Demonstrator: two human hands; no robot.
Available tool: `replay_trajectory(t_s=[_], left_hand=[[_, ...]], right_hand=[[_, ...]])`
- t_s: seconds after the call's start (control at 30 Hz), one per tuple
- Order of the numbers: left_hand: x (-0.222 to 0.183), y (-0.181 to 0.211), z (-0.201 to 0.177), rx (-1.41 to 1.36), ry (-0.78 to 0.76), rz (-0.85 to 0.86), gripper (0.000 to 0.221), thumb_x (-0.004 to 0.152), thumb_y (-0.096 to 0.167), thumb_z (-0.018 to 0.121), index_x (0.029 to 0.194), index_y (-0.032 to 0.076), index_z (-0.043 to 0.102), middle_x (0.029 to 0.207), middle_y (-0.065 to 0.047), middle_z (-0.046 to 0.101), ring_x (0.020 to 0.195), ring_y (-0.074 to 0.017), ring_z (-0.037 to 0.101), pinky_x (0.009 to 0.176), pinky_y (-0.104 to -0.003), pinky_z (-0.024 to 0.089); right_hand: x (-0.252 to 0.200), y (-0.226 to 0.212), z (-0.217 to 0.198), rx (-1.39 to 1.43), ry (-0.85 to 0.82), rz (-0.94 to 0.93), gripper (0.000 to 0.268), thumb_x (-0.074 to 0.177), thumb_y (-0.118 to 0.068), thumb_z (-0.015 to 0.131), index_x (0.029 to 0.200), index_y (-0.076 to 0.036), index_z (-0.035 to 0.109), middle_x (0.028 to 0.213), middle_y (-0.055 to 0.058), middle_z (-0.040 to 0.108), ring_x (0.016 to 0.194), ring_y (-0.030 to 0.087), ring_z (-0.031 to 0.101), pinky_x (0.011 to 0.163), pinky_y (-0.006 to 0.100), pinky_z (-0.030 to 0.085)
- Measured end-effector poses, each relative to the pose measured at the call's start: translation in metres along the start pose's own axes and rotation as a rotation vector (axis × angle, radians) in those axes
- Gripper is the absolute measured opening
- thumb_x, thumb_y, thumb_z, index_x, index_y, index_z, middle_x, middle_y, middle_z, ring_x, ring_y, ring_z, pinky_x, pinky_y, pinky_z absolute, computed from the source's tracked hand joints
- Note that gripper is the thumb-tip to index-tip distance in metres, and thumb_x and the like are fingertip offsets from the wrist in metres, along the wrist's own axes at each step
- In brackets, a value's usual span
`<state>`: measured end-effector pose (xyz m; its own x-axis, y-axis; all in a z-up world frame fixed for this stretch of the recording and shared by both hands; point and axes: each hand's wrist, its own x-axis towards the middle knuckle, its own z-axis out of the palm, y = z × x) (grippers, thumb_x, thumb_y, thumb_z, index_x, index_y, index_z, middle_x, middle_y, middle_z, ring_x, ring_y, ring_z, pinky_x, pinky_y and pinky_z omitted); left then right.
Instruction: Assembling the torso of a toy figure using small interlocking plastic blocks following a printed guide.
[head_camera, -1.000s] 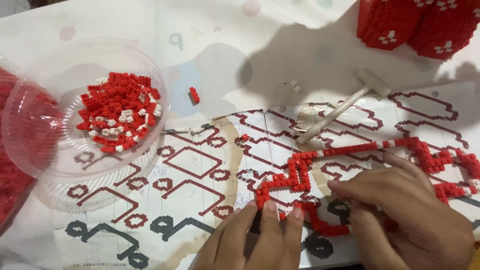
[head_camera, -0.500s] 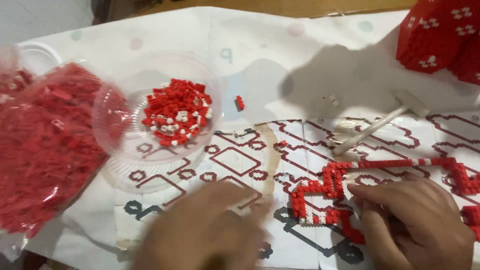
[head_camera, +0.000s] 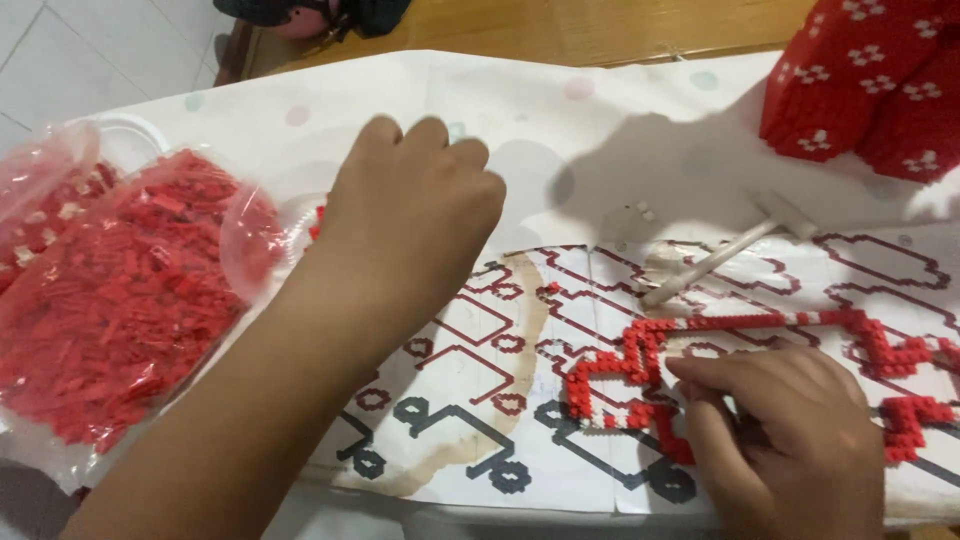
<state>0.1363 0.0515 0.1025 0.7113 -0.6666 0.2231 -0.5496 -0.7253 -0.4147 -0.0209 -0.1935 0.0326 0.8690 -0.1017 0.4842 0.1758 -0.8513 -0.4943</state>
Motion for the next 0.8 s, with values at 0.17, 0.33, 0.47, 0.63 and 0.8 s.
replay_trajectory(t_s=[0.17, 0.33, 0.47, 0.63, 0.8], left_hand=[[0.025, 0.019, -0.008, 0.08, -0.074, 0.04, 0.021, 0.07, 0.0, 0.068, 0.067, 0.021, 0.067, 0.073, 0.002, 0.062, 0.074, -0.0296, 0.058, 0.068, -0.043, 0.041], [0.053, 0.038, -0.03, 0.069, -0.717, -0.013, 0.021, 0.082, 0.005, 0.068, 0.083, 0.025, 0.073, 0.086, 0.005, 0.072, 0.103, -0.0292, 0.061, 0.129, -0.061, 0.008], [0.059, 0.047, -0.011, 0.069, -0.692, 0.017, 0.026, 0.08, -0.001, 0.063, 0.069, 0.022, 0.069, 0.067, 0.008, 0.067, 0.073, -0.0257, 0.067, 0.129, -0.06, 0.005], [0.056, 0.048, 0.029, -0.068, -0.527, -0.009, 0.027, 0.065, -0.004, 0.078, 0.068, 0.02, 0.066, 0.066, 0.004, 0.062, 0.058, -0.0261, 0.061, 0.058, -0.037, 0.044], [0.031, 0.05, 0.006, -0.053, -0.257, 0.001, 0.033, 0.06, -0.015, 0.077, 0.068, 0.014, 0.066, 0.06, 0.001, 0.061, 0.053, -0.0259, 0.061, 0.044, -0.037, 0.046]], right_hand=[[0.002, 0.004, -0.003, 0.003, -0.014, -0.017, 0.021, 0.077, -0.007, 0.068, 0.094, -0.012, 0.08, 0.093, 0.006, 0.077, 0.089, 0.026, 0.069, 0.099, 0.045, 0.046], [0.002, 0.008, -0.003, 0.038, -0.024, -0.052, 0.024, 0.074, -0.005, 0.065, 0.091, -0.012, 0.08, 0.082, 0.004, 0.074, 0.074, 0.026, 0.063, 0.084, 0.042, 0.047], [0.003, 0.007, -0.003, 0.049, -0.031, -0.033, 0.025, 0.073, -0.006, 0.066, 0.092, -0.012, 0.08, 0.08, 0.004, 0.073, 0.073, 0.026, 0.062, 0.083, 0.041, 0.046], [0.003, 0.006, -0.003, 0.031, -0.003, -0.071, 0.02, 0.076, -0.003, 0.066, 0.089, -0.011, 0.078, 0.082, 0.006, 0.073, 0.074, 0.027, 0.062, 0.084, 0.041, 0.046], [0.002, 0.002, -0.005, 0.03, 0.0, -0.046, 0.019, 0.077, -0.006, 0.069, 0.092, -0.01, 0.079, 0.086, 0.005, 0.075, 0.081, 0.024, 0.067, 0.096, 0.044, 0.047]])
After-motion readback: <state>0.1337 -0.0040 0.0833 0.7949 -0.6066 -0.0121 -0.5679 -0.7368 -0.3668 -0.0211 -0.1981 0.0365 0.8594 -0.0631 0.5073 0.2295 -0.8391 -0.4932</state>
